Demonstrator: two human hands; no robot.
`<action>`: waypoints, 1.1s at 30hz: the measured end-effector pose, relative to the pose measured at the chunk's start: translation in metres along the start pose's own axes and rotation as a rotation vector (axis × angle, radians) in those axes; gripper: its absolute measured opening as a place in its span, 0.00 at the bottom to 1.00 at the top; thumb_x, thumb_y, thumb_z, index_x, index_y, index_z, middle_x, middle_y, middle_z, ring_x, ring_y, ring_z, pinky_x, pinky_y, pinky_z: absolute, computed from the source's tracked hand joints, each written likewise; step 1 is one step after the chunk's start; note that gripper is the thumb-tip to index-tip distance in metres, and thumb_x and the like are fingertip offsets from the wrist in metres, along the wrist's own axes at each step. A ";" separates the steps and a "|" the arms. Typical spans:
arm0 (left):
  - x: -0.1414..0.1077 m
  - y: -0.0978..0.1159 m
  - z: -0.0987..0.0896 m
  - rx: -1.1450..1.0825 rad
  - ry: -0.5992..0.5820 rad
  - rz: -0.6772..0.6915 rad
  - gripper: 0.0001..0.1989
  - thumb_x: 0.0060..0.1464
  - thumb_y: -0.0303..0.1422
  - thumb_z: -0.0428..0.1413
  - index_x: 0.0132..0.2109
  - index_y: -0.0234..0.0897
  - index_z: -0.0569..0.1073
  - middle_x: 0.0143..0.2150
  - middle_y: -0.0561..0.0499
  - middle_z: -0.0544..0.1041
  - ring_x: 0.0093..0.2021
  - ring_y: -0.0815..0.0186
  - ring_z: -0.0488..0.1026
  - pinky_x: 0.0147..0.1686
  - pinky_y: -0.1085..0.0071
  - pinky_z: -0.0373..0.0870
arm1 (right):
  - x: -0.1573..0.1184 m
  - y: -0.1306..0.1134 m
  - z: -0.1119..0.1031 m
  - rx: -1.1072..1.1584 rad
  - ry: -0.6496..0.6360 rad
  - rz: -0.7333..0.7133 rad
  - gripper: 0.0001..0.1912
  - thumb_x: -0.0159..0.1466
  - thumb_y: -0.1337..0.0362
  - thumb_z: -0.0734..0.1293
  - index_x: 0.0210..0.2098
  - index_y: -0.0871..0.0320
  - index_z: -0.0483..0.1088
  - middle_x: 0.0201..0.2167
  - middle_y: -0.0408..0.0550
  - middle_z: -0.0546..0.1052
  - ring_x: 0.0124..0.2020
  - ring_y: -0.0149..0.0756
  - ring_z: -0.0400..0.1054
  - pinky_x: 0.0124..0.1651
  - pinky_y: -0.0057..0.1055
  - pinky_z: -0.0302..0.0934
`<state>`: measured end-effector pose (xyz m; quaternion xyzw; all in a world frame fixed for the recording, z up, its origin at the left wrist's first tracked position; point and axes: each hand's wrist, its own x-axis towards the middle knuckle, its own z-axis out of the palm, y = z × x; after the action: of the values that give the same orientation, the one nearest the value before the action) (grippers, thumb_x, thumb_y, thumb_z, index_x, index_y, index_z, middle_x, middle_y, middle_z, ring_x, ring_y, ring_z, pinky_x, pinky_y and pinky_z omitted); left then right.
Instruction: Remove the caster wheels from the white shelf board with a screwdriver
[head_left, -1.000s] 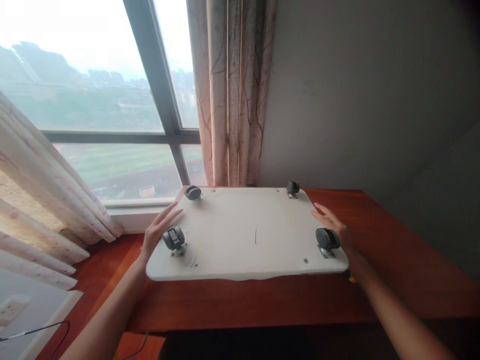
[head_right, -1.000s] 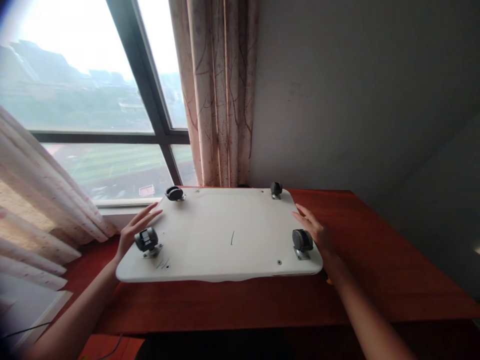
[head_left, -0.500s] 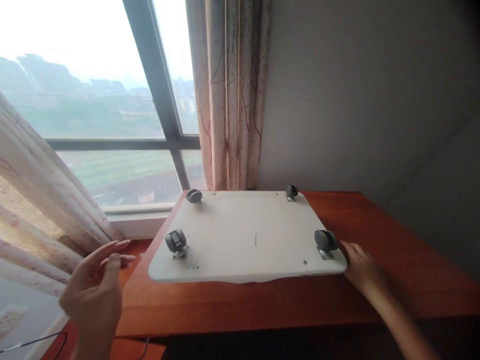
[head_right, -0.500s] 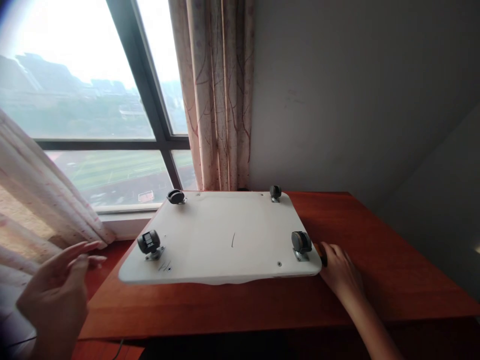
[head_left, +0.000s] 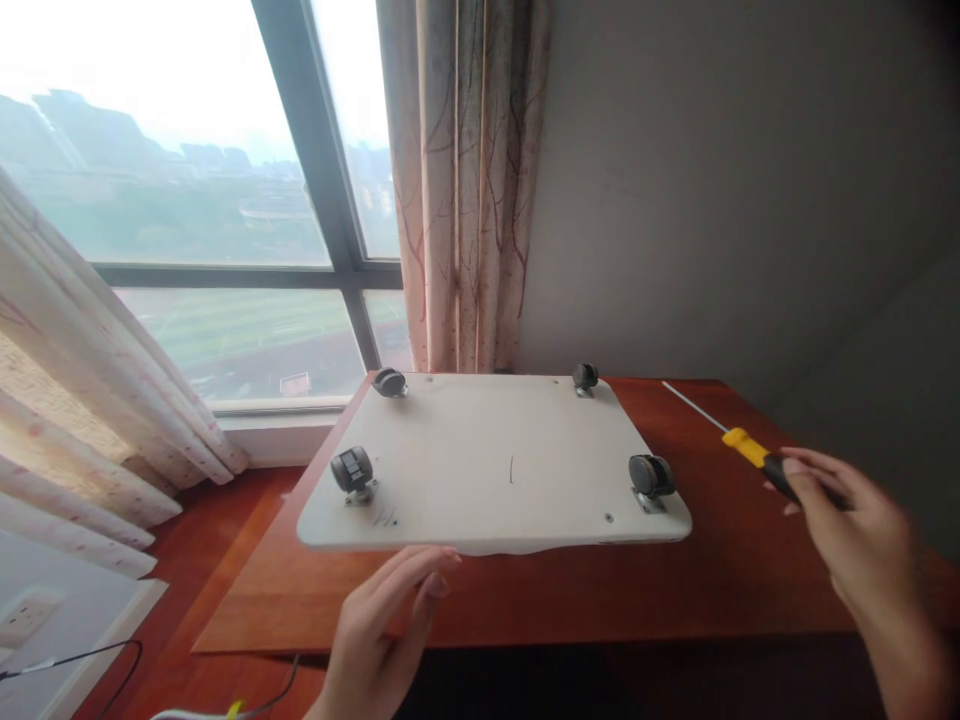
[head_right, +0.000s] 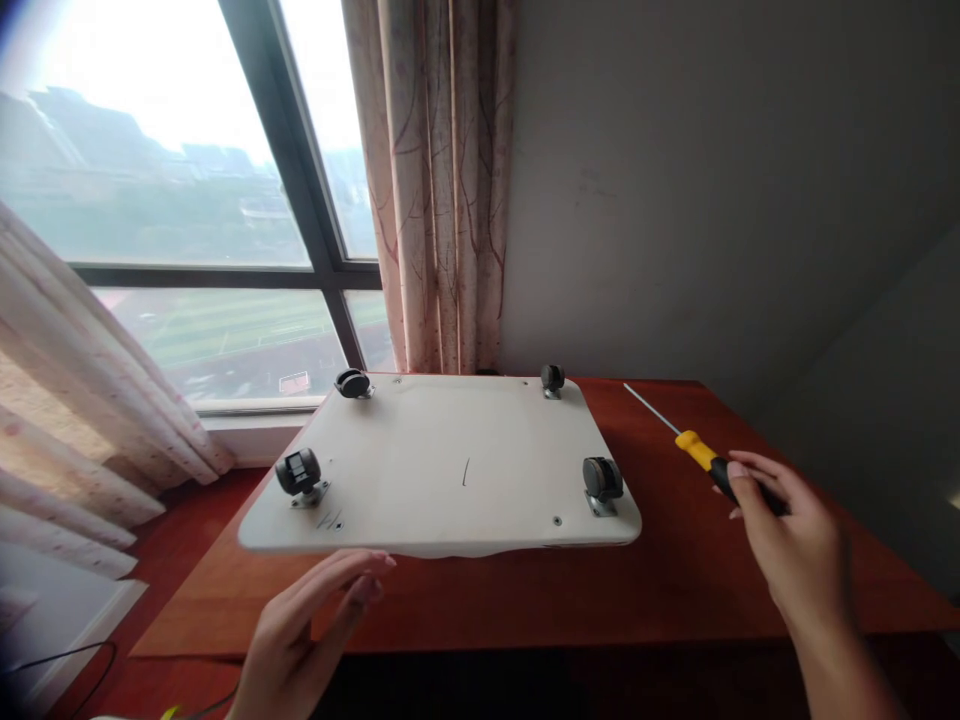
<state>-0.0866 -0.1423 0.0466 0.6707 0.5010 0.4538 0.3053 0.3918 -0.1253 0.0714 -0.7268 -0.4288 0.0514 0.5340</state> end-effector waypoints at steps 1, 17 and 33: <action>-0.002 0.004 0.011 -0.056 -0.029 0.024 0.10 0.61 0.41 0.57 0.45 0.48 0.81 0.40 0.43 0.82 0.34 0.58 0.79 0.37 0.64 0.79 | 0.002 -0.018 -0.005 0.044 0.038 0.011 0.24 0.61 0.43 0.68 0.49 0.51 0.74 0.43 0.57 0.79 0.39 0.50 0.75 0.34 0.40 0.67; -0.003 0.035 0.089 -0.396 -0.332 0.013 0.13 0.63 0.27 0.52 0.51 0.39 0.76 0.40 0.46 0.80 0.35 0.66 0.77 0.37 0.74 0.75 | -0.011 -0.162 0.000 0.116 -0.190 -0.287 0.21 0.60 0.48 0.72 0.49 0.49 0.73 0.33 0.43 0.82 0.38 0.38 0.75 0.42 0.28 0.69; -0.022 0.008 0.096 -0.456 -0.376 -0.171 0.14 0.65 0.36 0.52 0.53 0.38 0.75 0.41 0.44 0.80 0.36 0.65 0.77 0.39 0.71 0.75 | -0.012 -0.164 0.013 -0.157 -0.347 -0.414 0.17 0.64 0.49 0.69 0.50 0.47 0.72 0.39 0.42 0.80 0.40 0.37 0.74 0.45 0.33 0.65</action>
<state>0.0029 -0.1612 0.0087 0.6127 0.3756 0.3952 0.5721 0.2837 -0.1138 0.1955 -0.6433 -0.6559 0.0315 0.3936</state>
